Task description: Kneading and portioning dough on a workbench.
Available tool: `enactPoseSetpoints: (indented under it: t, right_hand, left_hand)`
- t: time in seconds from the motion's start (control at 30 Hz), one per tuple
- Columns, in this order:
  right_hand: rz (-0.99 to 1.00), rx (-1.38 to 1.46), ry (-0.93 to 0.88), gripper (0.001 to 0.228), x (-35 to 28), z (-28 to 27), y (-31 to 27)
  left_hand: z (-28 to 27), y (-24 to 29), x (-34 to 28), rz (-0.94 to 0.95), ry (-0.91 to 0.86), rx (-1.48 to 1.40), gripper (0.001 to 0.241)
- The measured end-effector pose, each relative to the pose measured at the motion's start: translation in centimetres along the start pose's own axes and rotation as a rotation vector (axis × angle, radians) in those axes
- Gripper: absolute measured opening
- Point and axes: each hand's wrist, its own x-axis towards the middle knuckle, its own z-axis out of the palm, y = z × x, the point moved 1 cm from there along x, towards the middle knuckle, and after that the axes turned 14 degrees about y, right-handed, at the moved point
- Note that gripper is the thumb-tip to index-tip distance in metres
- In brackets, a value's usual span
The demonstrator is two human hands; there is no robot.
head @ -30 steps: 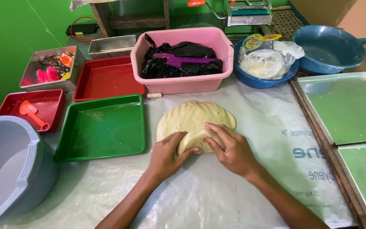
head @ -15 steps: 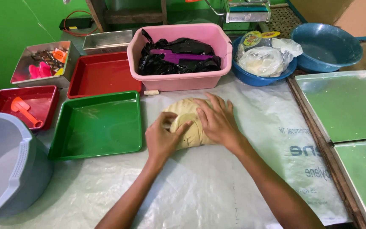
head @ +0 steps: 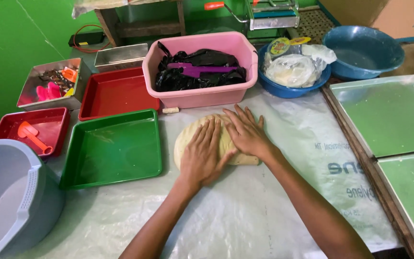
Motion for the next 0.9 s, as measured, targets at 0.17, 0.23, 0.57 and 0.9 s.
enactPoseSetpoints:
  t: [0.17,0.23,0.57,0.9]
  right_hand:
    - [-0.021,0.001,0.031,0.055,-0.3,-0.3,-0.1]
    - [-0.03,0.019,0.082,0.056,-1.2,-1.2,-1.1]
    - [-0.568,0.196,0.206,0.066,-5.0,-2.1,-5.4]
    - [-0.458,0.072,0.078,0.099,-4.6,-1.4,-4.9]
  left_hand:
    - [0.2,-0.3,0.1,-0.043,-0.057,-0.001,0.08]
    - [0.4,-0.5,0.1,-0.051,-0.095,0.026,0.082]
    - [0.1,-2.0,0.5,0.023,-0.145,0.002,0.066]
    - [1.7,-2.4,-0.3,-0.018,-0.134,0.017,0.063]
